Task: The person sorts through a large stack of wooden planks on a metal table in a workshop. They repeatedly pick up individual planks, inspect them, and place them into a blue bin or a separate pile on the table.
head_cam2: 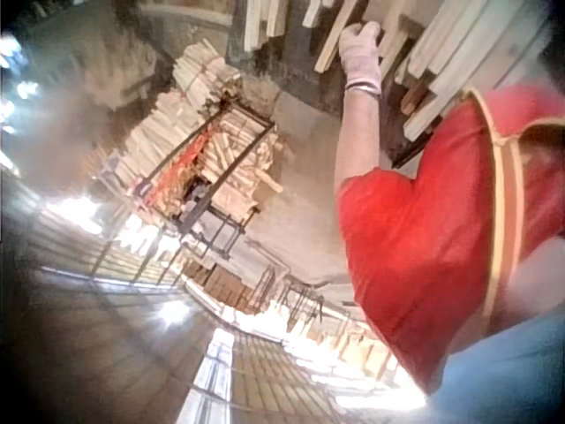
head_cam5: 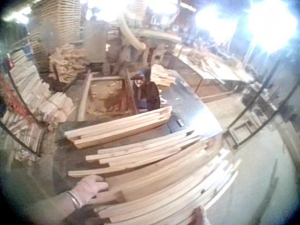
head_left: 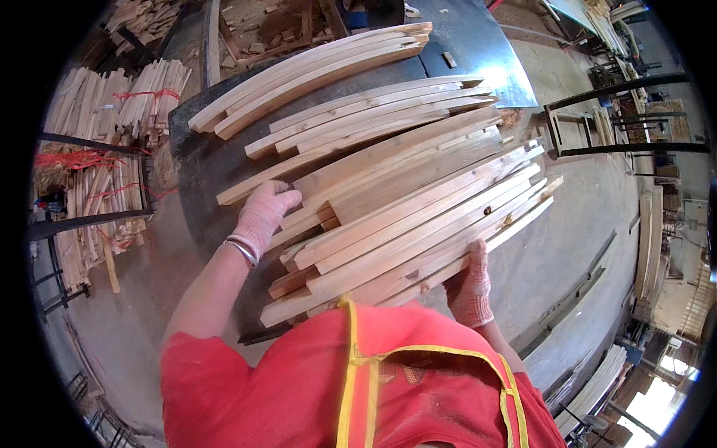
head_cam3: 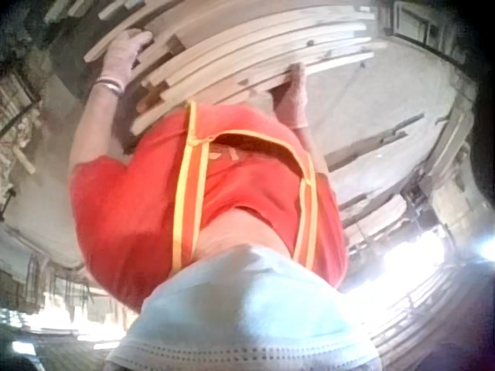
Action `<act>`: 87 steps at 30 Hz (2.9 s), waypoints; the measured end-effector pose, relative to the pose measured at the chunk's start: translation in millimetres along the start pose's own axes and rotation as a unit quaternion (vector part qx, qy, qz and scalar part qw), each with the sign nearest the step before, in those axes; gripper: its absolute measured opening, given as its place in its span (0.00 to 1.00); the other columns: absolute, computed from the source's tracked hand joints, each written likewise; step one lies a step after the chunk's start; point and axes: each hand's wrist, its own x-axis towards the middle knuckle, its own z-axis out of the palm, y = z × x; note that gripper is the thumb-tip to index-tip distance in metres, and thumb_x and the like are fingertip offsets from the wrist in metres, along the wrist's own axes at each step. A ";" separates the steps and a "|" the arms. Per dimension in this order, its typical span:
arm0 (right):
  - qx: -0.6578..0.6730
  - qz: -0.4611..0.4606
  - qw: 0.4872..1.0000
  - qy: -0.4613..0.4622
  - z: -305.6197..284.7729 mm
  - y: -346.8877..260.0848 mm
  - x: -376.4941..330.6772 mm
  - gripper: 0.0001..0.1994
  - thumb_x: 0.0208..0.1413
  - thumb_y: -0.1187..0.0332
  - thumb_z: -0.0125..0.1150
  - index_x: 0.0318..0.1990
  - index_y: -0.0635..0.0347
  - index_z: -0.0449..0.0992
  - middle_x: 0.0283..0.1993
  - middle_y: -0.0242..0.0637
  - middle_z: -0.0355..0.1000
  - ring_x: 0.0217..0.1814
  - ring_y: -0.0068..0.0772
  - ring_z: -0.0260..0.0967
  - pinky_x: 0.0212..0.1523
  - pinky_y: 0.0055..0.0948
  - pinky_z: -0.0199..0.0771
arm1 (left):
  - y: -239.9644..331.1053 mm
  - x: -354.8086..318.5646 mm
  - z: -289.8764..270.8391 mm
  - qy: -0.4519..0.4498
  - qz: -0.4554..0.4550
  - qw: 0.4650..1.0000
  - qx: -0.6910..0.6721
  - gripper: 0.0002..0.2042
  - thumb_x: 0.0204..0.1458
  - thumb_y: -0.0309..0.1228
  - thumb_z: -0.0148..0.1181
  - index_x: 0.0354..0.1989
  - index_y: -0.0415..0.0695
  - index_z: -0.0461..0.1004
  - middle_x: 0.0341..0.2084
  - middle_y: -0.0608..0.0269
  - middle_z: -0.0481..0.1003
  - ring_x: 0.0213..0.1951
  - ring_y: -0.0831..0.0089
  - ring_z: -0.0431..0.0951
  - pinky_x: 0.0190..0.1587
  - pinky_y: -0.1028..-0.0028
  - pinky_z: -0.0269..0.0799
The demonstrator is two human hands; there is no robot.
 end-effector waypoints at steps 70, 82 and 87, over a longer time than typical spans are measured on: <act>0.000 0.031 0.999 0.030 2.8 -0.9 -1.4 0.31 0.65 0.39 0.57 0.60 0.55 0.71 0.51 0.37 0.74 0.46 0.36 0.76 0.45 0.39 0.81 | 151.7 26.9 96.7 -0.416 0.209 0.874 0.137 0.47 0.47 0.39 0.74 0.74 0.33 0.56 0.61 0.39 0.73 0.62 0.55 0.75 0.66 0.65 0.67; 0.025 0.034 0.999 0.019 -2.0 4.4 3.8 0.25 0.67 0.42 0.56 0.56 0.53 0.71 0.48 0.34 0.73 0.46 0.34 0.75 0.44 0.39 0.80 | 193.6 -25.9 79.8 -0.183 0.401 0.834 0.331 0.38 0.49 0.32 0.68 0.71 0.42 0.63 0.59 0.39 0.74 0.59 0.49 0.77 0.63 0.62 0.73; -0.012 0.028 1.000 0.006 -16.3 13.4 8.1 0.38 0.65 0.37 0.54 0.68 0.61 0.66 0.63 0.44 0.74 0.59 0.43 0.76 0.57 0.48 0.78 | 234.9 28.1 51.2 -0.008 0.440 0.793 0.422 0.38 0.49 0.31 0.67 0.72 0.46 0.62 0.56 0.42 0.75 0.57 0.49 0.77 0.61 0.59 0.74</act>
